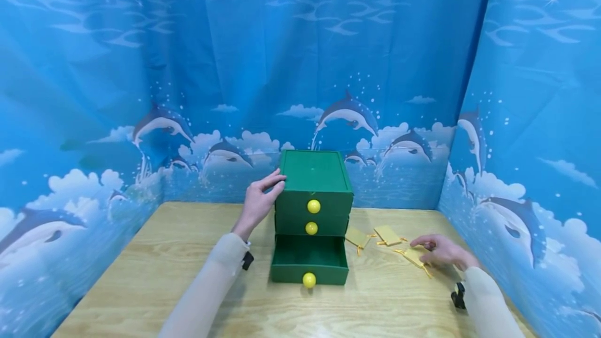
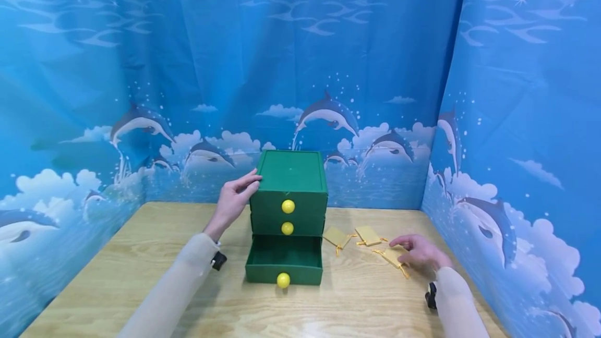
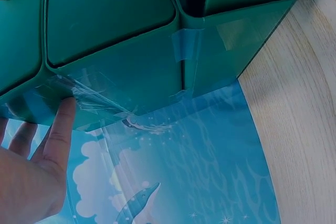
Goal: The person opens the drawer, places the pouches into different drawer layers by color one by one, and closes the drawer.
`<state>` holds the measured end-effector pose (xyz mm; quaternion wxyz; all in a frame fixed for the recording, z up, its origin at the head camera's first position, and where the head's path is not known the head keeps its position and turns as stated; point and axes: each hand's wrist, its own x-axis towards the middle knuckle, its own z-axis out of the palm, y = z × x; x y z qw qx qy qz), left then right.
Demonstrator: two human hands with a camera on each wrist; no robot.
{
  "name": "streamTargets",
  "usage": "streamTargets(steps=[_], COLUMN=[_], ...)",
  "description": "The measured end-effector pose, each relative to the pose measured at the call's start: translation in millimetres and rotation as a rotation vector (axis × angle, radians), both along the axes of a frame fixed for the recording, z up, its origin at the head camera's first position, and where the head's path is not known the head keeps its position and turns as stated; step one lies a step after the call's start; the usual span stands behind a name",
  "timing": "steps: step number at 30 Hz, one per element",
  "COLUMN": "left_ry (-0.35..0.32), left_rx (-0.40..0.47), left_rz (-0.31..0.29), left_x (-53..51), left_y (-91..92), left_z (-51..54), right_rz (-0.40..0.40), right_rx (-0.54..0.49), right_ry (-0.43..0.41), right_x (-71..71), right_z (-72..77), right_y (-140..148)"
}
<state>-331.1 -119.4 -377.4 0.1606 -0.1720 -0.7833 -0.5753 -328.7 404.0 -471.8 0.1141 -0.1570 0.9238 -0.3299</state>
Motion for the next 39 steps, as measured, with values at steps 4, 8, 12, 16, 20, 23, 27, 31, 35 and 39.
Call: streamTargets(steps=[4,8,12,16,20,23,27,31,35,39], left_ry=[0.0,-0.003,0.001,0.002,0.0,0.0,0.007,0.013,0.014,0.013], left_rx=[-0.003,-0.003,-0.004,-0.005,-0.009,-0.013,-0.011,-0.006,-0.002,0.003], left_rz=[0.002,0.003,0.003,0.002,0.002,0.006,0.009,0.006,-0.001,-0.003], left_x=[1.2,0.9,-0.2,-0.3,-0.1,0.3,0.3,1.0,1.5,1.6], left_y=[-0.4,-0.3,0.0,0.2,0.6,1.4,2.0,1.9,1.4,1.0], left_z=[-1.4,-1.3,0.3,1.0,0.1,0.1,1.3,3.1,3.4,3.0], right_rz=[0.086,0.144,0.106,0.064,0.028,0.04,0.078,0.109,0.134,0.134], right_rx=[0.005,0.058,0.076,-0.004,-0.091,-0.139,-0.177,-0.187,-0.181,-0.166], right_ry=[0.028,0.096,0.084,0.019,-0.069,-0.101,-0.085,-0.053,-0.02,0.026], right_x=[-1.2,-0.5,1.2,2.7,6.1,7.6,8.2,10.4,12.5,14.3], right_z=[-6.0,-4.3,-1.0,0.1,2.3,7.3,16.2,23.6,28.7,33.8], right_y=[1.4,1.6,0.5,1.1,0.7,-3.2,-14.2,-28.1,-42.3,-55.0])
